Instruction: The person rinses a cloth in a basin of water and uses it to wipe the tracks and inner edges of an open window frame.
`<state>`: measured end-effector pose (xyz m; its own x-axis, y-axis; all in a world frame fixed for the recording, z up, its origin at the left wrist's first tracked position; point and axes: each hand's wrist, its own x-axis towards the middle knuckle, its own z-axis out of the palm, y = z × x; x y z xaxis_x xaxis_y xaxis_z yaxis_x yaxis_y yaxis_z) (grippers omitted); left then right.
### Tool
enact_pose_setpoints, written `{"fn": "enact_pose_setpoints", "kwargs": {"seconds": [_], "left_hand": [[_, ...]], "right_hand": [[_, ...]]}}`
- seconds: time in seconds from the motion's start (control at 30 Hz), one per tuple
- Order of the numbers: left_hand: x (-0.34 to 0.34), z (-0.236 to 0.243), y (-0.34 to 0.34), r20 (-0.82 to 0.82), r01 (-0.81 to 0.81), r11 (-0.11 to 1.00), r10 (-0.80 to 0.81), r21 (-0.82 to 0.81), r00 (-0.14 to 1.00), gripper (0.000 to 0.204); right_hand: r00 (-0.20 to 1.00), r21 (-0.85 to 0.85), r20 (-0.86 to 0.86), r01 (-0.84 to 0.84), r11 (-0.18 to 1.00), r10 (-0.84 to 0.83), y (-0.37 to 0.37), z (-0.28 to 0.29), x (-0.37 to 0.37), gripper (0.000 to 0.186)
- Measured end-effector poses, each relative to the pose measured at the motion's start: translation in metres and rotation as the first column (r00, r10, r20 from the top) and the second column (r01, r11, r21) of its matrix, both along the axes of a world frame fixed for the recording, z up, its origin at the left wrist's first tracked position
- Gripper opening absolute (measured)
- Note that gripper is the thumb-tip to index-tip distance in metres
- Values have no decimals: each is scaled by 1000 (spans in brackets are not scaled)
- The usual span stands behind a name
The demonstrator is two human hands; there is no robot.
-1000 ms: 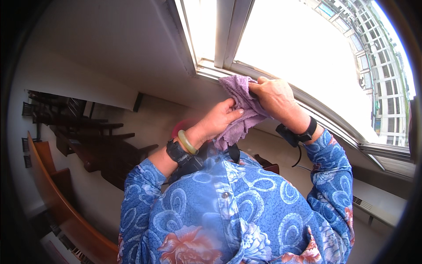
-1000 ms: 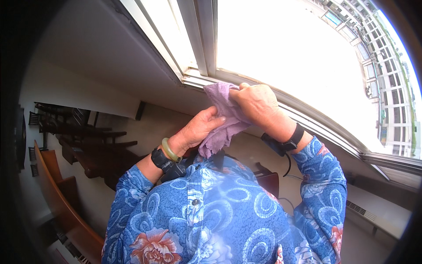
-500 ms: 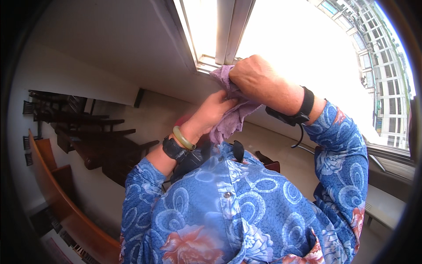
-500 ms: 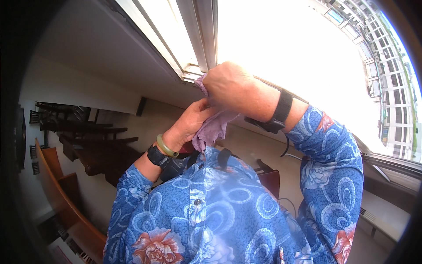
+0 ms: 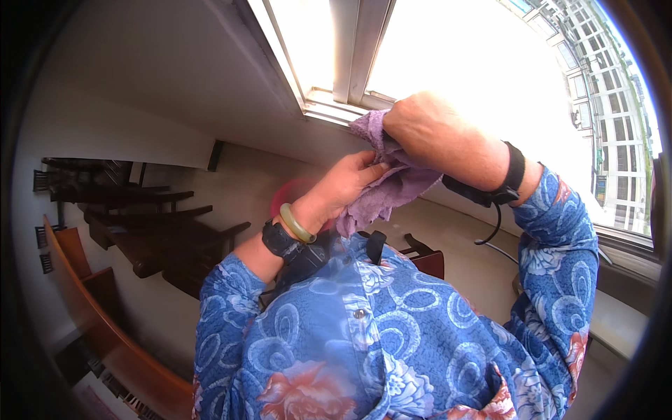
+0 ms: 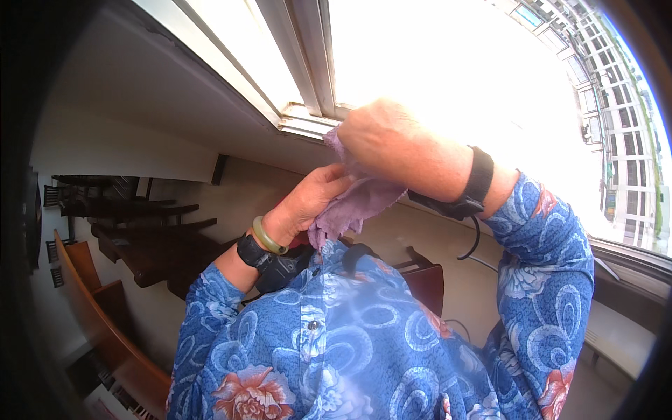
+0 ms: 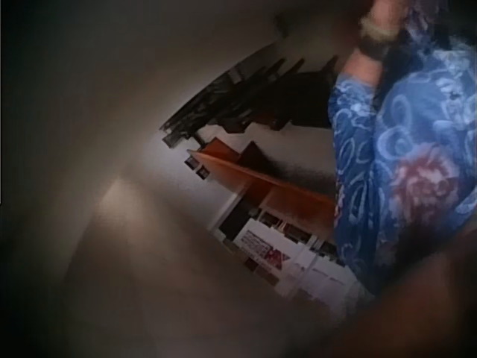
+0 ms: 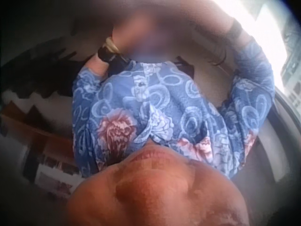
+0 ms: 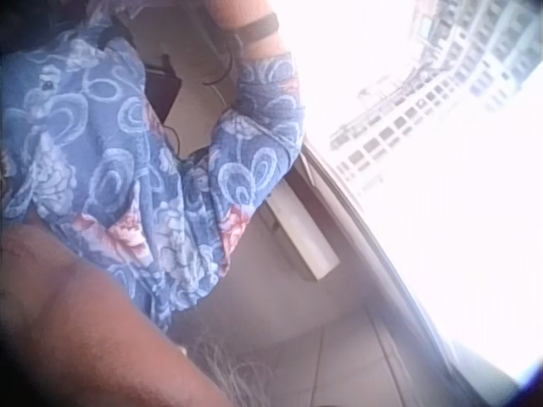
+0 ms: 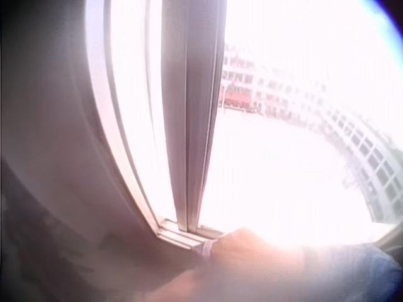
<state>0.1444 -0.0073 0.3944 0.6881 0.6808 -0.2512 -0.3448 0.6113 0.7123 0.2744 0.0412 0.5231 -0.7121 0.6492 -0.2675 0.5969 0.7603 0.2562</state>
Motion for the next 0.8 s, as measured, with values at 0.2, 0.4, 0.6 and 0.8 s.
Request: {"fn": "enact_pose_setpoints", "kwargs": {"seconds": [0.2, 0.4, 0.6, 0.8], "left_hand": [[6, -14, 6, -25, 11, 997, -13, -82, 1000, 30], [0, -37, 20, -49, -91, 996, 90, -24, 995, 31], [43, -25, -22, 109, 183, 982, -188, 56, 976, 37], [74, -8, -25, 130, 326, 938, -340, 120, 931, 38]], "right_hand": [[999, -17, -39, 20, 1000, -20, 5, -5, -11, 14], [980, 174, -156, -92, 980, 120, 12, -29, -20, 13], [924, 66, -54, 380, 922, -377, -60, -10, 49, 14], [785, 176, -113, 620, 765, -610, -106, -13, 94, 9]]}}
